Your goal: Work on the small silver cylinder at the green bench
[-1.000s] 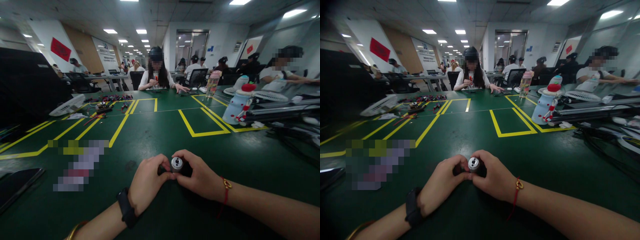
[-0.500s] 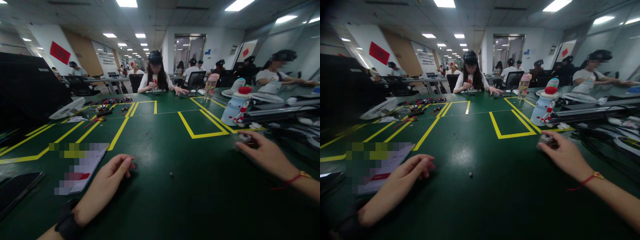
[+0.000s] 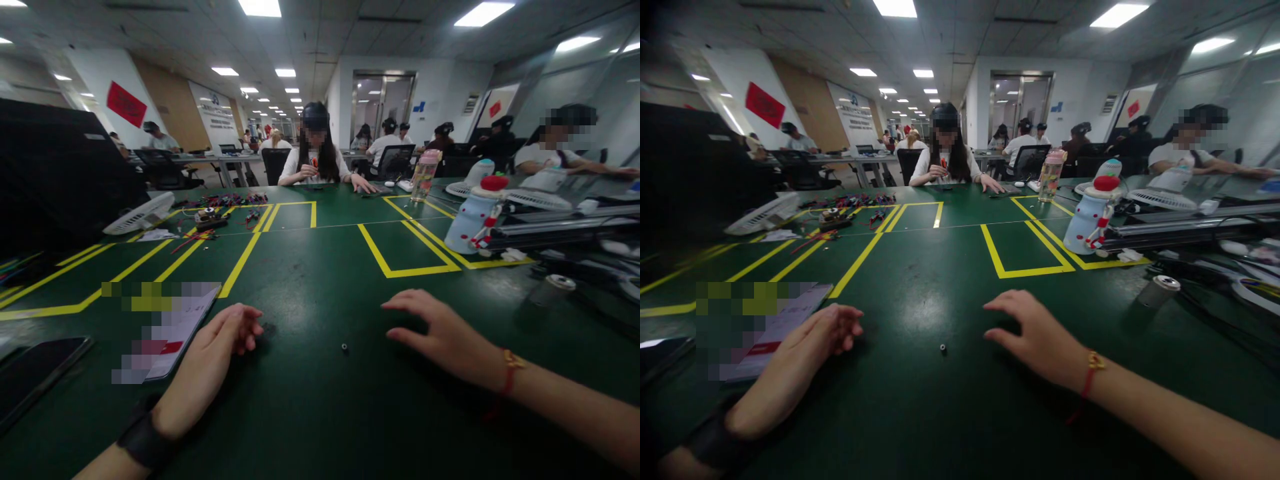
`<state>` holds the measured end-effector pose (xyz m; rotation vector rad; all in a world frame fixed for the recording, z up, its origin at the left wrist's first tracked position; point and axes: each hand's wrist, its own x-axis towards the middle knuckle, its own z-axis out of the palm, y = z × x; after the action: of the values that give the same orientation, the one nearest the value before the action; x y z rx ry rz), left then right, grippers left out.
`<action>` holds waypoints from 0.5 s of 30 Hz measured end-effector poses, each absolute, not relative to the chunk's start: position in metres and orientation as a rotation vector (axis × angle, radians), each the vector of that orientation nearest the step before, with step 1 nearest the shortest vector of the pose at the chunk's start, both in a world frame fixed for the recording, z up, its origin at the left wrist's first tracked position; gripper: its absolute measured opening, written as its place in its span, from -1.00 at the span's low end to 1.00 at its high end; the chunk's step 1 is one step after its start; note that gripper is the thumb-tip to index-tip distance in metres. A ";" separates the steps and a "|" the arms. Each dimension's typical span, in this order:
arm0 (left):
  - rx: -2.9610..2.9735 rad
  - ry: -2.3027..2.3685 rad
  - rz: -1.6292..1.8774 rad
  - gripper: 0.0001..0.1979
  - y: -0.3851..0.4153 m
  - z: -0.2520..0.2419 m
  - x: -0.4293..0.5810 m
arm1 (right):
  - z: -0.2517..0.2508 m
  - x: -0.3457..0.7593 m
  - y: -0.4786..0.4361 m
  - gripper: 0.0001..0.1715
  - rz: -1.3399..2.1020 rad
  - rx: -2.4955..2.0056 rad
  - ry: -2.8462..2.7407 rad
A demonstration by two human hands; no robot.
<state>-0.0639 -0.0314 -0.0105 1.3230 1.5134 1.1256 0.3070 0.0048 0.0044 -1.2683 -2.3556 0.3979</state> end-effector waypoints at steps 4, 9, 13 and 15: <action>1.327 1.483 1.122 -0.55 -0.033 -0.009 -0.065 | 0.000 0.233 0.002 -0.72 0.655 -0.993 -2.468; 1.329 1.468 1.109 -0.59 -0.034 -0.010 -0.065 | 0.019 0.283 0.009 -0.66 0.542 -1.211 -2.275; 1.332 1.470 1.095 -0.60 -0.033 -0.011 -0.065 | 0.046 0.400 0.017 -0.62 -0.186 -1.724 -1.853; 1.338 1.464 1.085 -0.60 -0.033 -0.012 -0.066 | 0.054 0.461 0.022 -0.56 -0.361 -2.085 -1.677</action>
<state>-0.0658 -0.0335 -0.0117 1.3378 1.4645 1.0848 0.4607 0.0219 0.0538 -2.0852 -1.6769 -0.3612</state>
